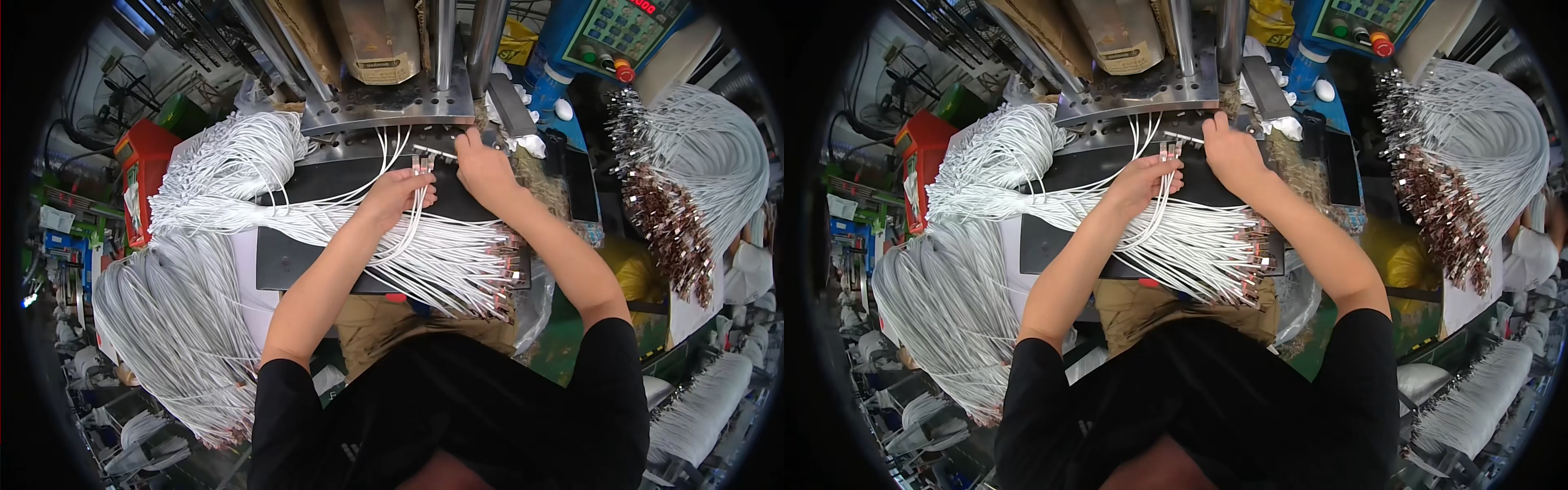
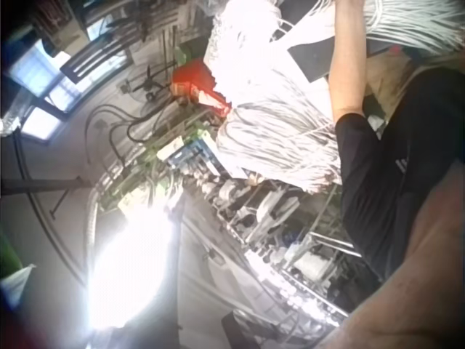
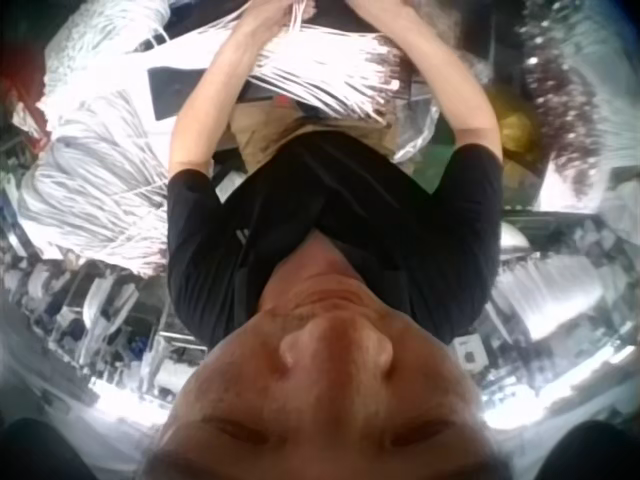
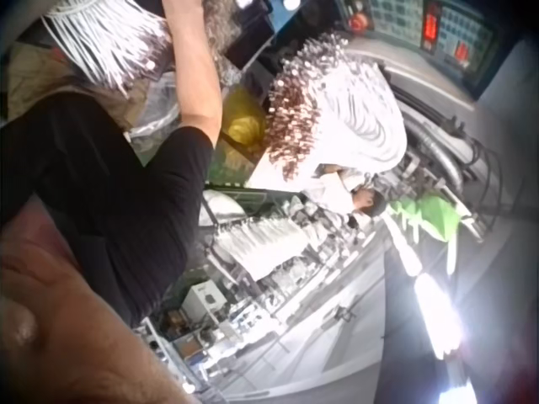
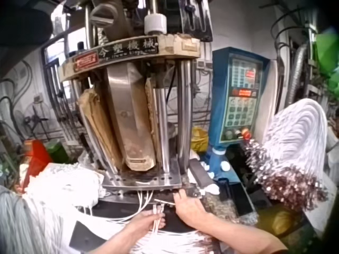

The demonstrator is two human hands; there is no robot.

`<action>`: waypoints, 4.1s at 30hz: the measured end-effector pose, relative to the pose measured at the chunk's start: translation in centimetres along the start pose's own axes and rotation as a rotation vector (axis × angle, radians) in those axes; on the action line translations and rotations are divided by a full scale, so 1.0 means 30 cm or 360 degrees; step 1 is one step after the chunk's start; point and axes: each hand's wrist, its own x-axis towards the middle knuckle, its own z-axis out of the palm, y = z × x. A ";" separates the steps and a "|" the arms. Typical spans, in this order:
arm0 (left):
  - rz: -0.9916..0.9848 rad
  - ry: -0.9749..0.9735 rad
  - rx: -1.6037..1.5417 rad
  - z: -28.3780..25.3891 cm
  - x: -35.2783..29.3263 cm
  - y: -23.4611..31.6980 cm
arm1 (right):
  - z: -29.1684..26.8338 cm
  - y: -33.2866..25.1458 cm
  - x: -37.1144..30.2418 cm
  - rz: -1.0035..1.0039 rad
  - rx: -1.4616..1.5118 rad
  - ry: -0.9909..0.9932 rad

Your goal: Arrange multiple white wires into a black connector template and use a pressing machine to secure them.

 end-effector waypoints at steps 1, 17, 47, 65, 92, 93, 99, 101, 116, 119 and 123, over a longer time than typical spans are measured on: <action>0.0003 0.0011 0.0023 0.008 -0.005 0.002 | 0.006 0.008 -0.011 0.0007 -0.0005 0.0000; -0.0011 0.0001 0.0476 0.070 -0.018 0.002 | 0.086 0.011 -0.011 0.0841 0.1952 -0.0305; -0.0143 -0.0101 0.0303 0.051 -0.021 0.030 | 0.111 0.044 -0.045 0.0351 0.2146 -0.0331; -0.0154 -0.0019 0.0364 0.054 -0.015 0.044 | 0.032 0.088 -0.077 0.0542 0.2161 -0.0495; -0.0181 0.0097 0.0606 0.051 -0.029 0.067 | 0.030 0.080 -0.063 0.0539 0.2033 -0.0525; -0.0212 0.0105 0.0581 0.054 -0.029 0.071 | 0.023 0.080 -0.064 0.0537 0.2031 -0.0530; -0.0173 0.0188 0.0597 0.011 -0.033 0.063 | -0.033 0.091 -0.062 0.0629 0.1975 -0.0552; -0.0153 0.0126 0.0681 0.001 -0.029 0.062 | -0.028 0.099 -0.067 0.0630 0.1951 -0.0559; -0.0001 0.0027 0.0738 -0.011 -0.035 0.036 | -0.029 0.098 -0.068 0.0503 0.1925 -0.0710; 0.0018 0.0054 0.0774 -0.004 -0.052 0.034 | -0.016 0.104 -0.067 0.0441 0.1896 -0.0739; 0.0240 0.0300 0.1913 0.071 -0.119 0.111 | -0.080 0.083 -0.041 0.0360 0.1299 -0.0716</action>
